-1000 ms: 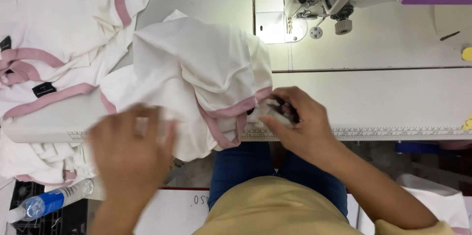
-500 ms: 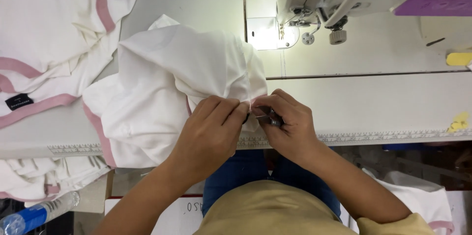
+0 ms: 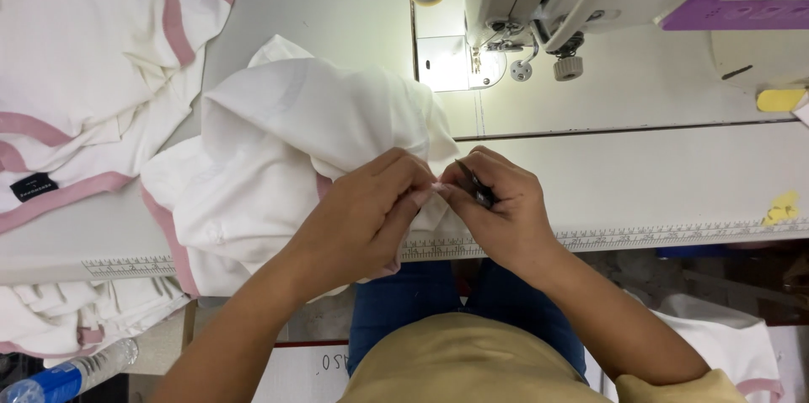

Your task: Trimming excess threads from a finished garment using thread snips at a sewing station.

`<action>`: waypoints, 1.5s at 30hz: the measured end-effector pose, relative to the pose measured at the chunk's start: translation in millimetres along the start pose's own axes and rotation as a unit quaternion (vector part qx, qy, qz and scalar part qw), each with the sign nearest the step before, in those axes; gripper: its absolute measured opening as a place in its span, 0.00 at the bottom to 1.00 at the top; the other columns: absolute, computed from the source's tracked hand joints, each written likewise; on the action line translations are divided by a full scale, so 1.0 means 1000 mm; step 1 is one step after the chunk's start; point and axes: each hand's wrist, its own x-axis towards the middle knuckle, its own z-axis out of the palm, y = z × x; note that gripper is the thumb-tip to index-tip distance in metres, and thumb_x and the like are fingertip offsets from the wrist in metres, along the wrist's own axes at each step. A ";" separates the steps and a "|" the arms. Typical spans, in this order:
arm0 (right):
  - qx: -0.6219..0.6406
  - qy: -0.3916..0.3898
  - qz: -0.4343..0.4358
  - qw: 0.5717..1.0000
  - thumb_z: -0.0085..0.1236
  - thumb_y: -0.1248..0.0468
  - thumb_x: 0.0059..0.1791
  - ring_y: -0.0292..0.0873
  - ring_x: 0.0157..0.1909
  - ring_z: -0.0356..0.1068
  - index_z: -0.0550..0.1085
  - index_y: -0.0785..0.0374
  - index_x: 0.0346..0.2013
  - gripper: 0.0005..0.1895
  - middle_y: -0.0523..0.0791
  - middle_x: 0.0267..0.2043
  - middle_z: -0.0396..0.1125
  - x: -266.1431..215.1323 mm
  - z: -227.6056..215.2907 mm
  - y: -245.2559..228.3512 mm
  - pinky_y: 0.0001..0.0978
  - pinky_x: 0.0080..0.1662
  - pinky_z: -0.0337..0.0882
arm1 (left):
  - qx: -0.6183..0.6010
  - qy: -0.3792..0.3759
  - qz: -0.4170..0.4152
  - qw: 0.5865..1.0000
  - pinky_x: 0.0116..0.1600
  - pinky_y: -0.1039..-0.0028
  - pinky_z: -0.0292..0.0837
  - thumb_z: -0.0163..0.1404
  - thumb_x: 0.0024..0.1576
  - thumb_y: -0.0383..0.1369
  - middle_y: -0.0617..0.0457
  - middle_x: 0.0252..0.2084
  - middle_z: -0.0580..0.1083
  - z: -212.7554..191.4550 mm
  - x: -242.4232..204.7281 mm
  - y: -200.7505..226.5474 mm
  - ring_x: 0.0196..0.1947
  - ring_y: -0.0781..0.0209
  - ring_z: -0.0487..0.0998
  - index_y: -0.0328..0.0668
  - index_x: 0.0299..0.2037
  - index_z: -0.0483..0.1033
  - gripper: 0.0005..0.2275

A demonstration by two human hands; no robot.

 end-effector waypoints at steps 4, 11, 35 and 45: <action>0.116 0.005 0.066 0.991 0.58 0.69 0.54 0.30 0.28 0.57 0.75 0.62 0.39 0.01 0.38 0.30 0.66 -0.011 -0.012 -0.006 0.21 0.33 0.60 | -0.155 0.057 -0.092 0.982 0.26 0.80 0.68 0.40 0.65 0.26 0.56 0.25 0.69 0.009 -0.001 0.006 0.17 0.70 0.69 0.43 0.38 0.67 0.04; 0.503 -0.209 0.301 0.783 0.46 0.48 0.55 0.33 0.15 0.48 0.72 0.69 0.33 0.24 0.44 0.22 0.57 -0.019 -0.013 -0.010 0.27 0.24 0.52 | -0.267 0.116 -0.068 0.954 0.52 0.74 0.74 0.39 0.67 0.26 0.55 0.35 0.70 0.016 0.001 0.006 0.33 0.69 0.71 0.40 0.39 0.67 0.06; 0.405 -0.156 0.286 0.854 0.46 0.51 0.55 0.36 0.16 0.45 0.70 0.69 0.28 0.23 0.45 0.19 0.54 -0.022 -0.006 -0.009 0.25 0.22 0.49 | -0.121 0.151 -0.016 0.981 0.46 0.75 0.71 0.41 0.65 0.26 0.51 0.40 0.73 0.027 -0.005 0.003 0.40 0.62 0.75 0.38 0.40 0.69 0.04; 0.417 -0.163 0.300 0.842 0.47 0.49 0.54 0.35 0.13 0.44 0.71 0.70 0.27 0.25 0.45 0.17 0.54 -0.021 -0.008 -0.012 0.29 0.23 0.52 | -0.131 0.160 -0.011 0.978 0.47 0.75 0.72 0.41 0.66 0.26 0.51 0.40 0.72 0.028 -0.005 0.004 0.41 0.62 0.75 0.38 0.40 0.70 0.04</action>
